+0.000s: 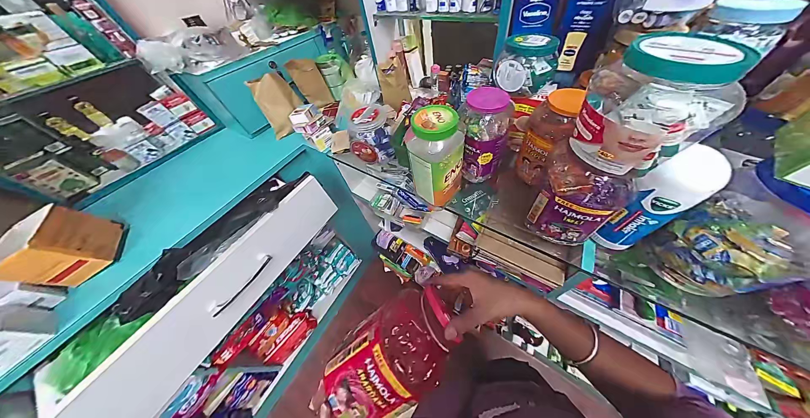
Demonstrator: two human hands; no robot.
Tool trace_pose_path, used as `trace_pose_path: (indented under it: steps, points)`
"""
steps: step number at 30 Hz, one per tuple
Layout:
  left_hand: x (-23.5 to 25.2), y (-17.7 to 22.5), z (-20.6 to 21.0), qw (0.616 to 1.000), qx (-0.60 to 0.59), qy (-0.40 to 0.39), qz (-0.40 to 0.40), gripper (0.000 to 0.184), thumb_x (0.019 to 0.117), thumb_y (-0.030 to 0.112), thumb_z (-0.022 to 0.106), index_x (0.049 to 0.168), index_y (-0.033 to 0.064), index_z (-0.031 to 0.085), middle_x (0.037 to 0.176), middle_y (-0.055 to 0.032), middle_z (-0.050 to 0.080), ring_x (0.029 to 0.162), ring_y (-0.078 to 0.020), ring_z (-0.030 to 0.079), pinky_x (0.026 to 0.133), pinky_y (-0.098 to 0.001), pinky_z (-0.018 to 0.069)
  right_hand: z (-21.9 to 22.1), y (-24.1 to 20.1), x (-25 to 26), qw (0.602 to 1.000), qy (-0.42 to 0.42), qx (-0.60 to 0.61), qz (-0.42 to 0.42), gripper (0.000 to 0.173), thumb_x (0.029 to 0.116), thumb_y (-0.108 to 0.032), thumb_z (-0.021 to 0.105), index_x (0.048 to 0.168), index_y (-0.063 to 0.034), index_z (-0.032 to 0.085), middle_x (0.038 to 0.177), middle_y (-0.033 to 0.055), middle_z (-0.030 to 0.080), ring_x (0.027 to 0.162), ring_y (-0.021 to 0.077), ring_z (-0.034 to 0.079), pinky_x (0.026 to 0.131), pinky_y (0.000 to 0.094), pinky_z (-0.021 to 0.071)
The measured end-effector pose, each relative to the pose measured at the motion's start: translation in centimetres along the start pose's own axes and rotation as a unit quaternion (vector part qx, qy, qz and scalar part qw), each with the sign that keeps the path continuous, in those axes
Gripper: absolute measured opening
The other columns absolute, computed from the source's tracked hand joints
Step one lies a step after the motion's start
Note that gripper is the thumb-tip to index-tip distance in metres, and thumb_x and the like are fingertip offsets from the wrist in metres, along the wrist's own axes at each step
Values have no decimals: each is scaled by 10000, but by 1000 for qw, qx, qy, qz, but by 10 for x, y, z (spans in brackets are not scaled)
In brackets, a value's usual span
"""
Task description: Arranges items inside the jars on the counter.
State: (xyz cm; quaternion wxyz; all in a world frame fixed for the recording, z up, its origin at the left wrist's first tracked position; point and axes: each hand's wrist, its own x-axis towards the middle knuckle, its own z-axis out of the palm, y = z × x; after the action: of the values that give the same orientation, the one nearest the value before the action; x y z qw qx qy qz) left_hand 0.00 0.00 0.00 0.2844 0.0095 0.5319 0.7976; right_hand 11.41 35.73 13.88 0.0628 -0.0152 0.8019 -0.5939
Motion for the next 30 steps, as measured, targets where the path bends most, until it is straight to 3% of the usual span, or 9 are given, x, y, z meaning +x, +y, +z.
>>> trace_pose_path:
  steps: [3, 7, 10, 16, 20, 22, 24, 27, 30]
  points:
    - [20, 8, -5, 990, 133, -27, 25, 1135, 847, 675, 672, 1534, -52, 137, 1353, -58, 567, 1158, -43, 609, 994, -274, 526, 11, 16, -9, 998, 12, -16, 61, 784, 864, -350, 817, 1512, -59, 486, 1288, 206, 674, 1121, 278, 689, 997, 474, 542]
    - [40, 29, -5, 979, 199, -43, 18, 864, 933, 582, 582, 1484, -11, 278, 1196, 69, 623, 1042, 42, 629, 933, -211, 541, 28, 18, -21, 996, 61, -58, 17, 853, 826, -354, 851, 1523, -46, 469, 1264, 203, 685, 1076, 265, 705, 962, 456, 562]
    - [60, 50, -9, 968, 234, -80, -47, 354, 1054, 427, 384, 1220, 144, 515, 914, 166, 708, 853, 47, 675, 813, -206, 576, 45, 15, -27, 965, 96, -198, -142, 815, 812, -301, 868, 1485, -13, 510, 1427, 214, 594, 1309, 297, 598, 1108, 434, 481]
    - [100, 52, -6, 961, 210, -116, -135, 509, 1092, 434, 277, 1412, 99, 487, 1186, 27, 704, 1077, -40, 667, 950, -297, 567, 68, -1, -24, 879, 84, -397, -251, 473, 960, -181, 714, 1413, -260, 604, 1519, 166, 505, 1415, 389, 464, 1142, 488, 437]
    - [106, 39, -7, 988, 46, -145, 35, 452, 997, 274, 646, 1397, 98, 529, 1262, 79, 679, 1185, 1, 610, 1080, -257, 467, 34, -9, -18, 950, 245, -149, -127, 766, 819, -398, 839, 1408, 20, 581, 1232, 172, 710, 1022, 193, 726, 858, 354, 612]
    - [139, 18, -16, 848, 129, -346, 380, 713, 983, 312, 669, 1570, 88, 332, 1598, 1, 408, 1475, -66, 355, 1214, -255, 295, 13, -15, -18, 951, 300, -3, -71, 789, 860, -450, 783, 1448, 14, 536, 1207, 83, 723, 918, 69, 721, 762, 264, 619]
    - [123, 80, 72, 816, 277, -280, 424, 902, 808, 578, 777, 1559, 398, 310, 1578, 196, 393, 1452, 26, 342, 1222, -258, 279, -10, -27, -22, 931, 346, 32, -109, 748, 900, -501, 722, 1438, -10, 551, 1246, -6, 705, 985, -9, 681, 825, 201, 588]
    - [155, 106, 138, 778, 202, -382, 456, 631, 995, 536, 551, 1561, 321, 377, 1580, 103, 436, 1457, -79, 395, 1208, -313, 332, -35, -53, -29, 877, 414, -77, -232, 703, 922, -622, 640, 1445, -157, 573, 1377, -45, 643, 1206, 40, 613, 1016, 251, 528]
    - [180, 122, 167, 786, 202, -422, 404, 486, 1085, 475, 390, 1547, 326, 404, 1512, 174, 497, 1313, 41, 508, 1105, -185, 416, -44, -84, -37, 785, 490, -238, -296, 684, 881, -690, 603, 1409, -258, 565, 1413, -54, 602, 1301, 141, 556, 1089, 330, 465]
